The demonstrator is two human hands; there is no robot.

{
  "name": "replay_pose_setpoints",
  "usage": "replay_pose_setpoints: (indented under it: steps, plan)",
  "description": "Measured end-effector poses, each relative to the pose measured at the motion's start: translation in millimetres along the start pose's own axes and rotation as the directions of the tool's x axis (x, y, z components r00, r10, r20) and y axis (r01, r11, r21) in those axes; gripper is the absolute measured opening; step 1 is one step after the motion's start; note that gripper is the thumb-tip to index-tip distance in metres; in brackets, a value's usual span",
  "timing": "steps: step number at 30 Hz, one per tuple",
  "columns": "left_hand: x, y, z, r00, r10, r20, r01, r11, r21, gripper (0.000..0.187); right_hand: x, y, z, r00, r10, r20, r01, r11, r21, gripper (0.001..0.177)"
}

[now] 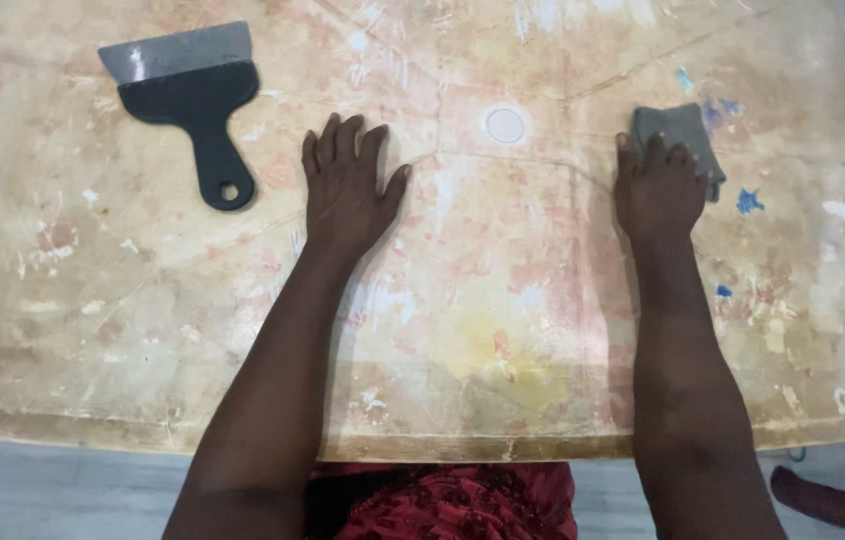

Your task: The person sands the surface of a large, light-colored table using a sanding block. They move the block across the table in repetitive strokes, occasionally adjusting their grip or the block's position. A scraper tool rests on the table but is not used.

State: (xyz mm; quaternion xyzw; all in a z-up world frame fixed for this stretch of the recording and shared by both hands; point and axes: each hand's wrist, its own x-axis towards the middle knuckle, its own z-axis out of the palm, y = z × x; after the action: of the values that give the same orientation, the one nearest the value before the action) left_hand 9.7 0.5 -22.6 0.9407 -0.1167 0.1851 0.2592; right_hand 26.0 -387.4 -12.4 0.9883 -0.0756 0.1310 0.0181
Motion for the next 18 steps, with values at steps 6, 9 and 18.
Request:
replay_pose_setpoints:
  steps: [6,9,18]
  plan:
    - [0.2,2.0,-2.5,1.000,-0.007,0.020,0.006,1.000,0.017,0.055,2.7,24.6,13.5,0.997,0.039,-0.069,-0.034,0.997,0.067,0.074]
    - [-1.9,3.4,-3.7,1.000,0.013,-0.007,-0.013,1.000,0.013,0.056,-3.6,23.2,1.9,0.999,0.048,-0.016,-0.046,0.993,0.113,0.075]
    - [-0.2,-0.9,-4.0,0.999,0.011,0.038,-0.011,1.000,-0.009,0.058,-57.5,-8.4,-42.5,0.998,0.006,0.056,-0.011,0.996,0.084,0.081]
